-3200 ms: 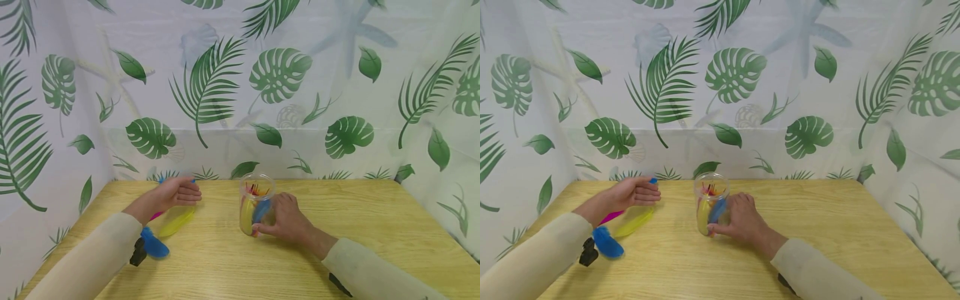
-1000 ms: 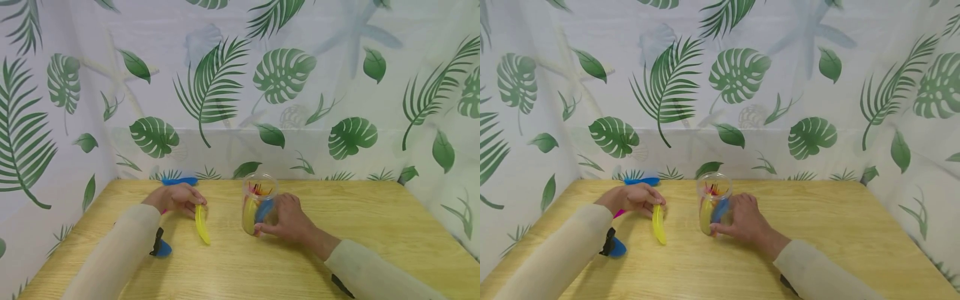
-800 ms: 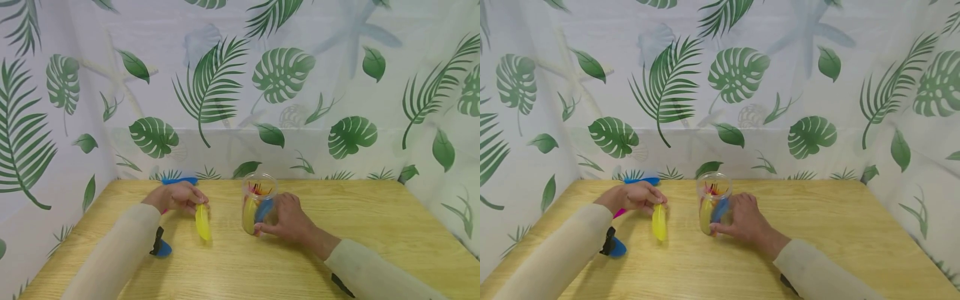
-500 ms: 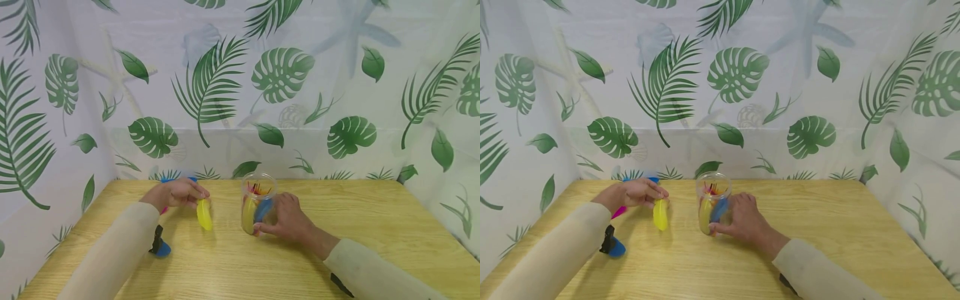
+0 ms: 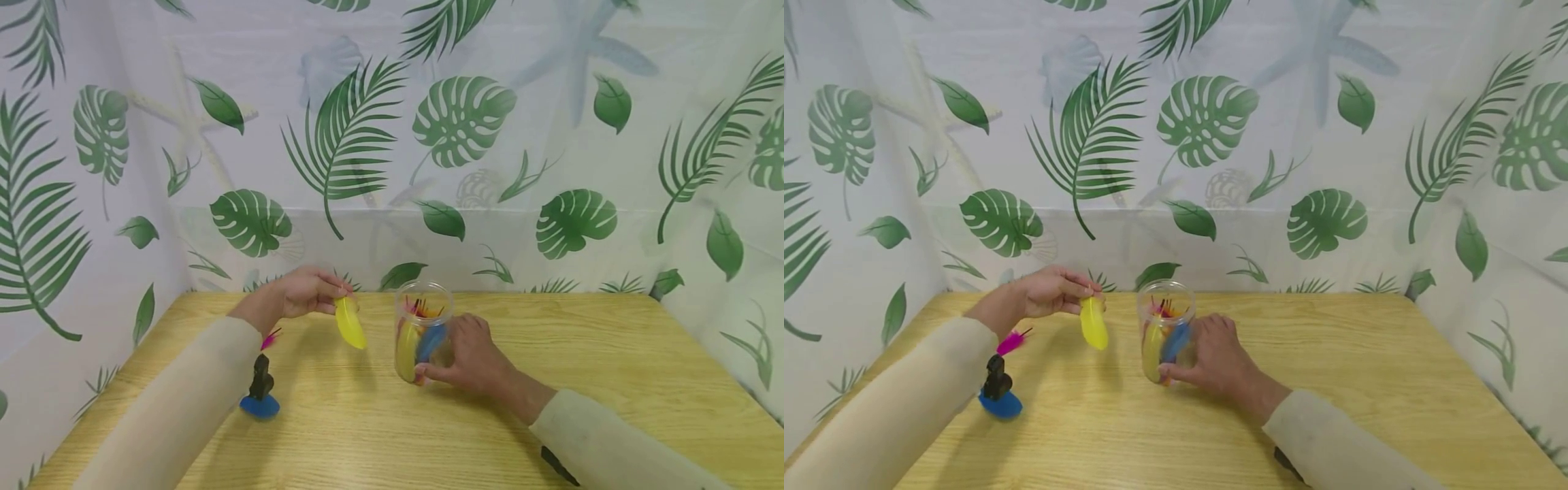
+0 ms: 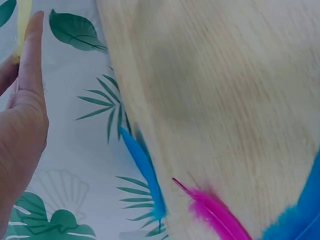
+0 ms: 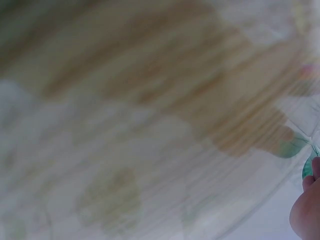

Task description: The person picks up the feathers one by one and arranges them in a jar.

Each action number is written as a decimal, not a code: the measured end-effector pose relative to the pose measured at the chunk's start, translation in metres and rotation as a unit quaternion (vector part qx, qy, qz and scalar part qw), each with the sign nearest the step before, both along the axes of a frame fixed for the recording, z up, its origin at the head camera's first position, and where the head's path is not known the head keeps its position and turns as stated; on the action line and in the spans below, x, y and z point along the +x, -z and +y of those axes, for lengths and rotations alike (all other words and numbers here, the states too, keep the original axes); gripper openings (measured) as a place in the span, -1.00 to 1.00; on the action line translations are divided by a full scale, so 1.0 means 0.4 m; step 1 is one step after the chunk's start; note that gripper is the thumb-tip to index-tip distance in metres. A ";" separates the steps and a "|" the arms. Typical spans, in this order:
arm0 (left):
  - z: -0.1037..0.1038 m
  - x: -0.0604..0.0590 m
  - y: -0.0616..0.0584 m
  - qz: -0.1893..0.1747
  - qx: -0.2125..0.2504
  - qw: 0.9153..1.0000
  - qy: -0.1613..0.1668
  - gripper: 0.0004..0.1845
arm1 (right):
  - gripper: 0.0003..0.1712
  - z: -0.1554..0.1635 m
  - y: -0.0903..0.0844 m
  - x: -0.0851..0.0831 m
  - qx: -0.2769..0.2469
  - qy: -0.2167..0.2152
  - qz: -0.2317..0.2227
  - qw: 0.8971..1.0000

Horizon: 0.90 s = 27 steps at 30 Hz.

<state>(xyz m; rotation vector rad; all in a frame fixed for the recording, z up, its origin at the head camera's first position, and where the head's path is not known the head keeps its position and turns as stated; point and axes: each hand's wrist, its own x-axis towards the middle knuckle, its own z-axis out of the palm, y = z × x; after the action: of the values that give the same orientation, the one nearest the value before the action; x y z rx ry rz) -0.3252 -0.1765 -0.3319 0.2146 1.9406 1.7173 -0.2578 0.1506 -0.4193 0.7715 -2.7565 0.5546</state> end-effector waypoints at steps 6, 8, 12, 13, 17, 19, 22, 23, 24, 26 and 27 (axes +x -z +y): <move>0.011 -0.001 -0.033 0.025 0.012 1.000 0.005 -0.59 | 0.00 -0.003 -0.003 0.001 0.003 0.002 -0.006 1.000; 0.015 -0.002 -0.044 0.035 0.016 0.999 0.001 -0.59 | -0.01 -0.003 -0.002 0.000 0.002 0.002 -0.006 1.000; 0.027 -0.006 -0.075 0.071 0.034 0.996 -0.031 -0.57 | 0.00 -0.002 0.001 -0.003 -0.002 0.002 -0.004 1.000; 0.031 -0.005 -0.083 0.083 0.040 0.995 -0.045 -0.57 | 0.01 -0.002 0.001 -0.003 -0.003 0.001 -0.004 1.000; 0.052 -0.004 -0.112 0.132 0.055 0.986 -0.088 -0.58 | 0.02 -0.002 0.002 -0.005 -0.006 0.001 -0.009 1.000; 0.064 -0.002 -0.122 0.145 0.059 0.983 -0.100 -0.60 | 0.01 -0.002 0.002 -0.005 -0.005 0.000 -0.006 1.000; 0.086 0.003 -0.134 0.160 0.062 0.979 -0.112 -0.61 | -0.01 -0.002 0.002 -0.005 -0.004 0.001 -0.006 1.000; 0.094 0.006 -0.137 0.164 0.065 0.978 -0.116 -0.62 | -0.01 -0.002 0.002 -0.005 -0.003 0.001 -0.006 1.000; 0.102 0.009 -0.139 0.168 0.067 0.976 -0.118 -0.62 | -0.01 -0.002 0.002 -0.005 -0.004 0.002 -0.005 1.000; 0.119 0.016 -0.143 0.180 0.071 0.974 -0.119 -0.63 | -0.01 -0.002 0.002 -0.005 -0.004 0.003 -0.007 1.000; 0.128 0.021 -0.145 0.186 0.073 0.973 -0.116 -0.64 | -0.01 -0.003 0.002 -0.005 -0.005 0.002 -0.007 1.000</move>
<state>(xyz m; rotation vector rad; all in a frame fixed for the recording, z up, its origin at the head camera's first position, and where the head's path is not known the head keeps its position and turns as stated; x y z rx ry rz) -0.3169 -0.1252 -0.2740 0.4022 2.1746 2.0986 -0.2600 0.1496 -0.4202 0.7616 -2.7662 0.5745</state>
